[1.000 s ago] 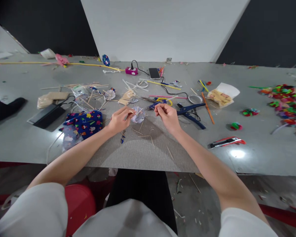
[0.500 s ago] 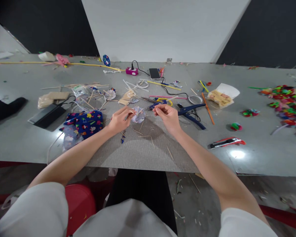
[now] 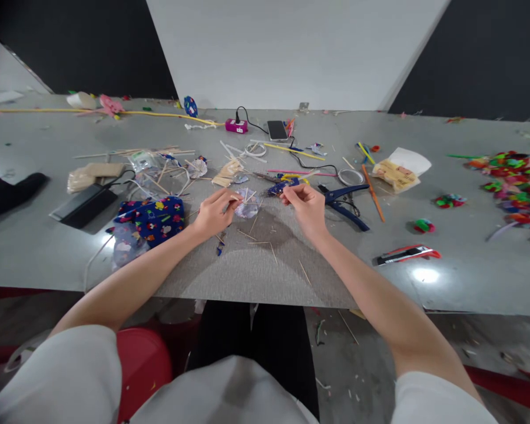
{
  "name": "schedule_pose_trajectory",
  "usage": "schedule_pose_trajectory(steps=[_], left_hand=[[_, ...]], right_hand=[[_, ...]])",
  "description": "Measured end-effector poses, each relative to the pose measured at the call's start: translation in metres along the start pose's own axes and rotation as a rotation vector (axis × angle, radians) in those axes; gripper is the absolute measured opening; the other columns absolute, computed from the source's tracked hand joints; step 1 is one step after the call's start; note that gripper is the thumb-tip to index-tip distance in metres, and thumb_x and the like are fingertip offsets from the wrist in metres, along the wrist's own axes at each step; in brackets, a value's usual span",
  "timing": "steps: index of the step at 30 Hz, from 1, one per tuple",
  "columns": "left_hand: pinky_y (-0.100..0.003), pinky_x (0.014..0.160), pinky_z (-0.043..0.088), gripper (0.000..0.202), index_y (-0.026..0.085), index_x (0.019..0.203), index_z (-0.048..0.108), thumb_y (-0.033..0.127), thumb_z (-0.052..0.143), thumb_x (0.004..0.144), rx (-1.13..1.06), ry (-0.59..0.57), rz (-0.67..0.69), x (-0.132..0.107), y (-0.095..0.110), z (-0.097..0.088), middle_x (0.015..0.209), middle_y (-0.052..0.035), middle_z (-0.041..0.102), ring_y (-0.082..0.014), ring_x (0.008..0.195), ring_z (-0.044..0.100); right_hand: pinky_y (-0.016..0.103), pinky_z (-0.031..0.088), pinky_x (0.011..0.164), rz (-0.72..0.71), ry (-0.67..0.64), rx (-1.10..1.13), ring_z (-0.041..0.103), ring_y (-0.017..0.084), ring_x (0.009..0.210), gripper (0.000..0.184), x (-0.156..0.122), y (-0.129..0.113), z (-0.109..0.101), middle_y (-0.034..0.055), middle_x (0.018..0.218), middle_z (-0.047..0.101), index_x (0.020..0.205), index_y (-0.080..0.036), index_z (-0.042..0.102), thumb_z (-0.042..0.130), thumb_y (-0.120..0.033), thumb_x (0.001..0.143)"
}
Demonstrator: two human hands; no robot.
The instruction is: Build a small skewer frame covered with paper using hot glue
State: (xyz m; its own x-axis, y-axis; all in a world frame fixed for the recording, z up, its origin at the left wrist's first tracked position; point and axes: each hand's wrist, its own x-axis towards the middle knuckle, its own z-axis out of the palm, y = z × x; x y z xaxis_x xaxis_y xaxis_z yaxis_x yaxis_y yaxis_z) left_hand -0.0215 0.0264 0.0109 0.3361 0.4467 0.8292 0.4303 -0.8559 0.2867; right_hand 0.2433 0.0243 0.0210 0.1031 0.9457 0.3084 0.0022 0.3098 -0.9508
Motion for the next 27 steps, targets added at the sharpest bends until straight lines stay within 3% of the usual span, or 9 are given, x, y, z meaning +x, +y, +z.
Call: schedule_pose_trajectory(steps=[4,8,13,17,27], left_hand=[[-0.027,0.083,0.057,0.017,0.018,0.103,0.069,0.02,0.053,0.107,0.011,0.017,0.011,0.0,0.0,-0.001,0.094,-0.0071,0.075,-0.015,0.089,0.071],[-0.028,0.083,0.059,0.017,0.019,0.105,0.071,0.021,0.054,0.107,0.025,0.045,0.02,-0.001,-0.002,0.0,0.094,-0.0068,0.076,-0.0149,0.089,0.072],[-0.03,0.089,0.061,0.016,0.02,0.114,0.072,0.018,0.059,0.104,-0.041,0.084,0.069,-0.004,-0.002,0.001,0.102,-0.0073,0.079,-0.0155,0.097,0.075],[-0.032,0.091,0.063,0.021,0.021,0.121,0.072,0.017,0.062,0.103,-0.056,0.066,0.124,-0.005,0.001,0.0,0.109,-0.0087,0.08,-0.0167,0.101,0.077],[-0.035,0.095,0.065,0.03,0.025,0.128,0.072,0.015,0.064,0.102,-0.057,0.004,0.196,-0.011,0.001,0.005,0.119,-0.0093,0.079,-0.0174,0.108,0.077]], right_hand=[[0.032,0.047,0.056,-0.039,0.017,-0.088,0.052,0.015,0.056,0.054,0.0,-0.003,-0.003,0.0014,0.062,0.06,0.062,-0.025,0.063,0.065,-0.068,0.095],[0.032,0.044,0.056,-0.041,-0.045,-0.154,0.051,0.014,0.054,0.054,-0.003,-0.004,-0.002,0.0006,0.061,0.059,0.064,-0.024,0.062,0.064,-0.068,0.096],[0.032,0.051,0.07,-0.05,-0.191,-0.27,0.062,0.016,0.073,0.039,-0.009,0.0,0.001,0.002,0.085,0.07,0.091,-0.024,0.069,0.072,-0.063,0.092],[0.035,0.053,0.081,-0.14,-0.269,-0.401,0.067,0.02,0.085,0.041,-0.015,0.001,0.004,0.0045,0.099,0.074,0.109,-0.025,0.069,0.075,-0.061,0.089],[0.035,0.052,0.081,-0.32,-0.148,-0.597,0.067,0.021,0.08,0.029,-0.024,-0.004,0.007,0.0029,0.085,0.072,0.093,-0.027,0.065,0.062,-0.055,0.1]])
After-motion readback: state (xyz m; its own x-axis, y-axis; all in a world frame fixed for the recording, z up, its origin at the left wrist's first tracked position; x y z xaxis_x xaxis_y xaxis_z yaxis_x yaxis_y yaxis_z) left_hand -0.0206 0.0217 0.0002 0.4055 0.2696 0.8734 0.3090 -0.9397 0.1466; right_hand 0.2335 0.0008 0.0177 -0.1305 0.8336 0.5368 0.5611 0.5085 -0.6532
